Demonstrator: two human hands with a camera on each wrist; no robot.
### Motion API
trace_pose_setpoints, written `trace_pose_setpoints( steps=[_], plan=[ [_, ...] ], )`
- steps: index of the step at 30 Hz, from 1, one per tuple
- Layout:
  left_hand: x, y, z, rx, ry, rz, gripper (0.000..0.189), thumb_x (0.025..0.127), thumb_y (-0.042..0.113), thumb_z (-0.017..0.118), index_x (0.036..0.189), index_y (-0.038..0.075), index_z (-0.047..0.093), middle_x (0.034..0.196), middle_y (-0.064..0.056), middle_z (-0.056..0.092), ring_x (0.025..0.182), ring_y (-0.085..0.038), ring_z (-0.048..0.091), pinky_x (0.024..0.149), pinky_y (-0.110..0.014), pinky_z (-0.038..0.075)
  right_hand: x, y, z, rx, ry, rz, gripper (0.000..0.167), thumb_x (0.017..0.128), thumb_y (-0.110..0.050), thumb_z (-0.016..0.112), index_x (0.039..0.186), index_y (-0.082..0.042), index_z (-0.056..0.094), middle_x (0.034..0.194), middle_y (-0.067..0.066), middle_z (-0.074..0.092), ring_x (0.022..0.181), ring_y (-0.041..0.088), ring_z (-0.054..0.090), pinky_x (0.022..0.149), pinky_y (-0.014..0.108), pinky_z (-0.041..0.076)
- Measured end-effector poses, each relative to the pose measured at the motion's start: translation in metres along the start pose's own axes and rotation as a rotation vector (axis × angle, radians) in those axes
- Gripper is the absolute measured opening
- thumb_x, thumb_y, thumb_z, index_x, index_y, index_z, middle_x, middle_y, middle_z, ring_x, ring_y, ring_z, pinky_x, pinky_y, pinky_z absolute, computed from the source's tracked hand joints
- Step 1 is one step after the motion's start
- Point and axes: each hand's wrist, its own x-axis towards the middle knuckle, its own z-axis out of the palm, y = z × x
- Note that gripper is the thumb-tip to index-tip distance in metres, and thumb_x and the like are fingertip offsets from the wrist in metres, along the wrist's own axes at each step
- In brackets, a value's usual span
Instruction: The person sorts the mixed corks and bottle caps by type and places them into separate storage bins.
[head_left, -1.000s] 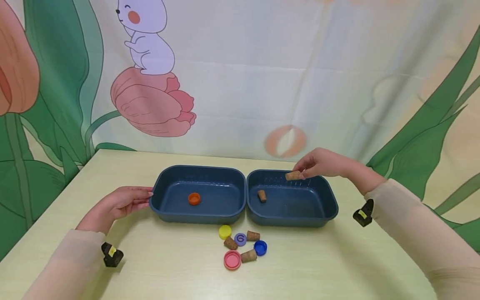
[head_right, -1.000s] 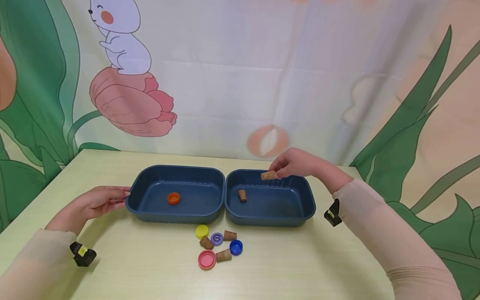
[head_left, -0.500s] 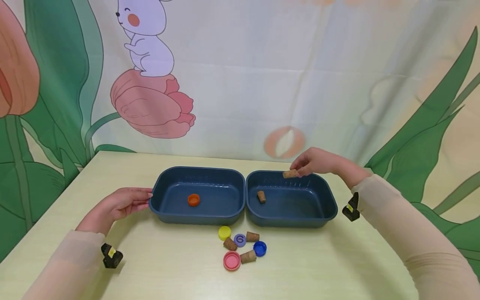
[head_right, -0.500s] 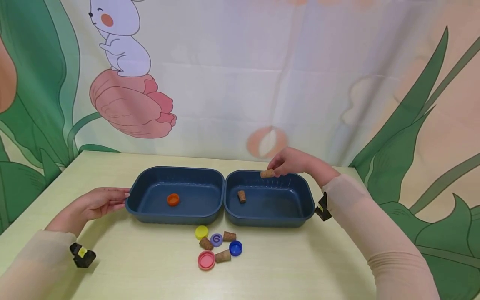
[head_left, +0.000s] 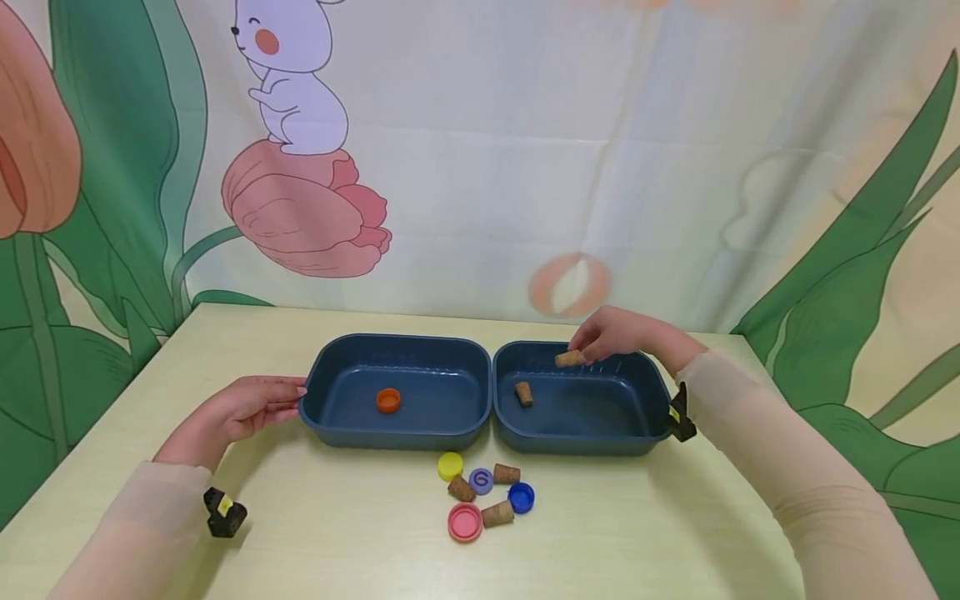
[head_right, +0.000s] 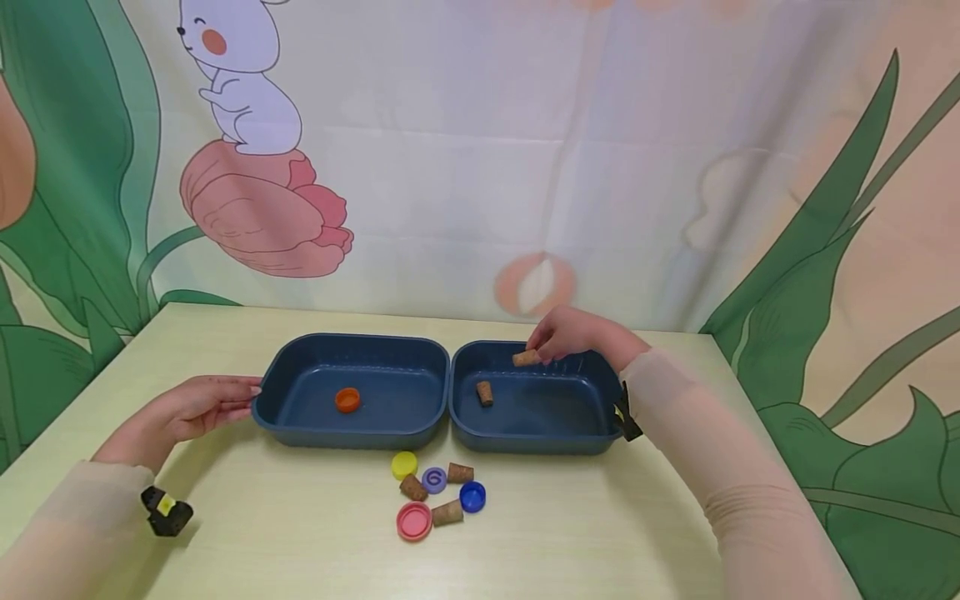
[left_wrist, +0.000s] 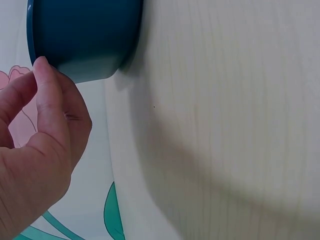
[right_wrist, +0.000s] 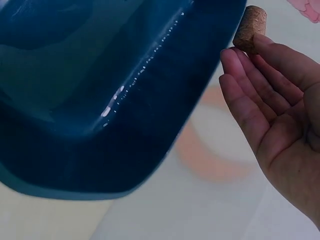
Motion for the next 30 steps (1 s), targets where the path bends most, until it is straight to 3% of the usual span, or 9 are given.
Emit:
trace_pose_setpoints(
  steps=[2,10,16,21,30],
  plan=[
    [-0.001,0.001,0.0,0.008,0.005,-0.004,0.039,0.105,0.008,0.055,0.141,-0.005,0.052,0.088,0.007,0.078,0.078,-0.005,0.076,0.079,-0.021,0.063,0.006,0.003,0.002,-0.005,-0.007,0.002,0.032,0.098,-0.006,0.062,0.126,0.009,0.066,0.111,0.023,0.076,0.095,0.023,0.074,0.086,0.036,0.063],
    [-0.002,0.003,0.002,0.021,0.003,-0.002,0.048,0.105,0.009,0.054,0.148,-0.01,0.042,0.089,0.008,0.077,0.08,-0.005,0.076,0.081,-0.021,0.063,0.023,0.008,0.011,-0.034,-0.036,0.025,0.03,0.098,-0.005,0.059,0.124,0.006,0.068,0.103,0.017,0.077,0.092,0.021,0.071,0.085,0.034,0.062],
    [-0.002,0.002,0.002,0.028,0.0,-0.004,0.056,0.106,0.009,0.053,0.153,-0.013,0.032,0.09,0.008,0.078,0.081,-0.005,0.076,0.08,-0.02,0.063,0.028,0.007,0.016,-0.037,-0.065,0.043,0.03,0.099,-0.006,0.059,0.125,0.006,0.067,0.111,0.02,0.076,0.094,0.025,0.072,0.084,0.035,0.062],
    [-0.001,0.001,0.002,0.015,0.0,-0.001,0.053,0.105,0.008,0.053,0.151,-0.012,0.036,0.09,0.008,0.078,0.08,-0.005,0.076,0.08,-0.02,0.063,0.032,0.008,0.022,-0.052,-0.077,0.038,0.03,0.098,-0.005,0.059,0.124,0.006,0.069,0.109,0.02,0.076,0.092,0.027,0.071,0.079,0.032,0.061],
    [-0.001,0.001,0.002,0.031,0.001,0.002,0.056,0.106,0.009,0.053,0.153,-0.013,0.032,0.089,0.009,0.077,0.08,-0.004,0.076,0.08,-0.02,0.063,0.043,0.011,0.029,-0.056,-0.085,0.053,0.029,0.095,-0.001,0.059,0.121,0.006,0.07,0.107,0.018,0.077,0.086,0.014,0.069,0.075,0.025,0.059]
  ],
)
